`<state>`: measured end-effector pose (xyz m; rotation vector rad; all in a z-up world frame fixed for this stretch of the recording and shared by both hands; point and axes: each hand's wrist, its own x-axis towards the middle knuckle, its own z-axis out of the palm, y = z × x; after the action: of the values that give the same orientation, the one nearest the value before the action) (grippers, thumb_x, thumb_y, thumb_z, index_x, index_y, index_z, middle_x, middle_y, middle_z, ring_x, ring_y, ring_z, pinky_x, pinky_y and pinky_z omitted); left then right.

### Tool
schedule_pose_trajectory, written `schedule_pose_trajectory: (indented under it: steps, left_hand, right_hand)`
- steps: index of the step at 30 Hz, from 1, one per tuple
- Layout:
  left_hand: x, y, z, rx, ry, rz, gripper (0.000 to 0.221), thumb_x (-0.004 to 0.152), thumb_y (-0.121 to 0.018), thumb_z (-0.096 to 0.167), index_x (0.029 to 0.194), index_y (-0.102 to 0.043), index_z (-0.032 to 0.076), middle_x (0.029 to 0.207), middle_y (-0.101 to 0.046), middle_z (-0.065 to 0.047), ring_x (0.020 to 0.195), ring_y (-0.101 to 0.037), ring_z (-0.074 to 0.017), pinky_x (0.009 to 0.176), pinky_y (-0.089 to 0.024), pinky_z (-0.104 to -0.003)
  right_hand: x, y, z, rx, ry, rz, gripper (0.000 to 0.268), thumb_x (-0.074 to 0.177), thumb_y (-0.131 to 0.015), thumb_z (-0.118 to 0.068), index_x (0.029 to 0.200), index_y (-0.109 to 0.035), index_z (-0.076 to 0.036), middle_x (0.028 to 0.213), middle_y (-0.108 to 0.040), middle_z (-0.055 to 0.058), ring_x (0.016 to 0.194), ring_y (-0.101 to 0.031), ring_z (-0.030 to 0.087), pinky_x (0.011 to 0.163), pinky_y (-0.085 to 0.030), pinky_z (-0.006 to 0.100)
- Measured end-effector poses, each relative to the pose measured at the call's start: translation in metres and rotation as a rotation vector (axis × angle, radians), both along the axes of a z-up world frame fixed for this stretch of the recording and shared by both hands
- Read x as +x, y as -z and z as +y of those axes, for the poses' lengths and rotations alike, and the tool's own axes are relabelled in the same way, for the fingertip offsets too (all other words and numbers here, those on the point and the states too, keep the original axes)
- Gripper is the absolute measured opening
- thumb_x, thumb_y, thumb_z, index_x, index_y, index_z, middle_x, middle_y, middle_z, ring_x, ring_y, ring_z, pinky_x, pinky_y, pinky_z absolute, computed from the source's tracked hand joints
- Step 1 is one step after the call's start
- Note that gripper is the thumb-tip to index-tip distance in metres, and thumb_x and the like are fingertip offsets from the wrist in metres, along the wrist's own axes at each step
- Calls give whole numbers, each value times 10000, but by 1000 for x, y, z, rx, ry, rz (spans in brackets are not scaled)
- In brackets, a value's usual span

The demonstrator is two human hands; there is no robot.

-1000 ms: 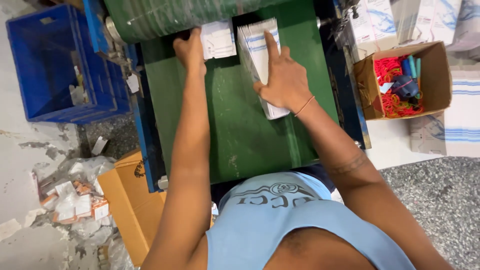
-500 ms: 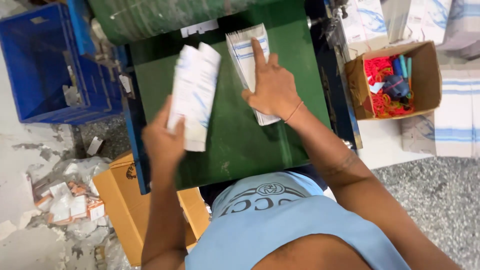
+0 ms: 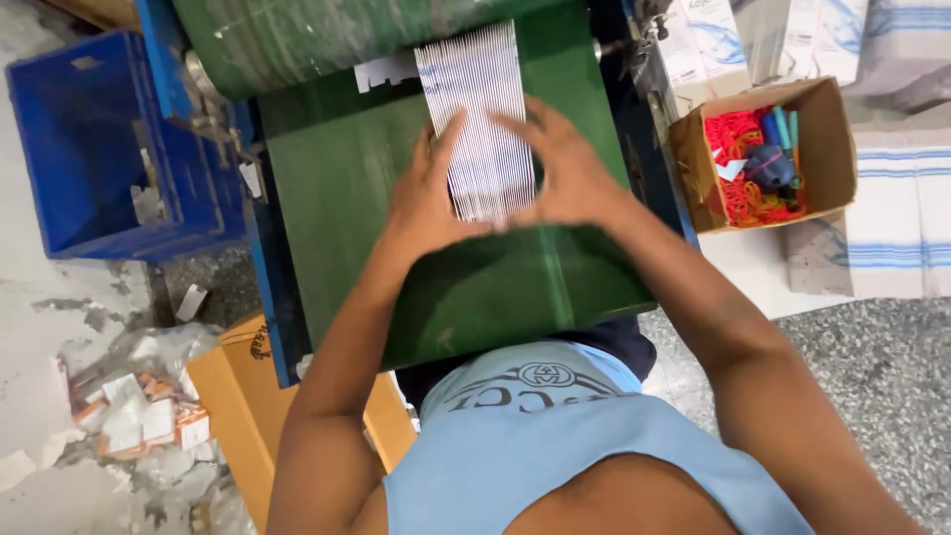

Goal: The worker is picking up flat-packed cardboard boxes from a conveyor belt, stacking them, and occasionally preparing them for further processing in a manufacturing setting.

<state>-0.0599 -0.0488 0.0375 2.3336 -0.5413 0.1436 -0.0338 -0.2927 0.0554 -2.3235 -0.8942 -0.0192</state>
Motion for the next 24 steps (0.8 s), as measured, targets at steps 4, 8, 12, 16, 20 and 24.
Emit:
schedule_pose_trajectory:
  steps: [4,8,12,16,20,24]
  left_hand:
    - [11,9,0,-41,68,-106,1413,556,-1030,403,1641,-159,155,1570,-378,-304,1379,-496,-513,1092,-493,-532]
    - [7,21,0,-95,28,-69,1352,607,-1030,362,1646,-190,158,1595,-351,-301,1407,-477,-502,1097,-499,-525]
    - [14,19,-8,-117,96,-141,1379,571,-1016,279,1647,-164,147,1591,-342,-279,1438,-434,-496,1155,-466,-537]
    - [18,20,-22,-199,82,-141,1430,532,-1026,289,1630,-122,136,1610,-307,-293,1445,-419,-506,1113,-485,-517]
    - [21,32,-33,-324,-3,226,1560,539,-1001,393,1658,46,97,1463,-497,-269,1295,-553,-437,1071,-519,-468]
    - [28,82,-37,-209,55,39,1369,582,-1053,424,1554,-147,96,1732,-5,-312,1364,-577,-358,985,-587,-420]
  right_hand:
    - [15,7,5,68,-22,-33,1123,636,-859,-628,1597,-451,-216,1599,-397,340,1455,-439,518,1233,-402,550]
    - [11,16,7,126,-60,-63,1164,647,-896,-649,1591,-444,-140,1563,-386,375,1451,-403,549,1196,-370,564]
    - [18,4,9,142,-69,-2,1237,665,-876,-647,1624,-346,-73,1615,-385,357,1450,-418,510,1206,-367,547]
    - [26,-2,11,88,-39,15,1319,628,-897,-649,1631,-278,-56,1560,-443,354,1436,-412,543,1183,-367,541]
    - [39,-19,33,-25,194,138,1412,668,-878,-651,1652,-130,33,1386,-555,352,1261,-585,496,1068,-493,509]
    - [48,-5,56,-236,468,40,1344,633,-844,-489,1555,-102,148,1255,-612,323,1084,-670,447,869,-582,474]
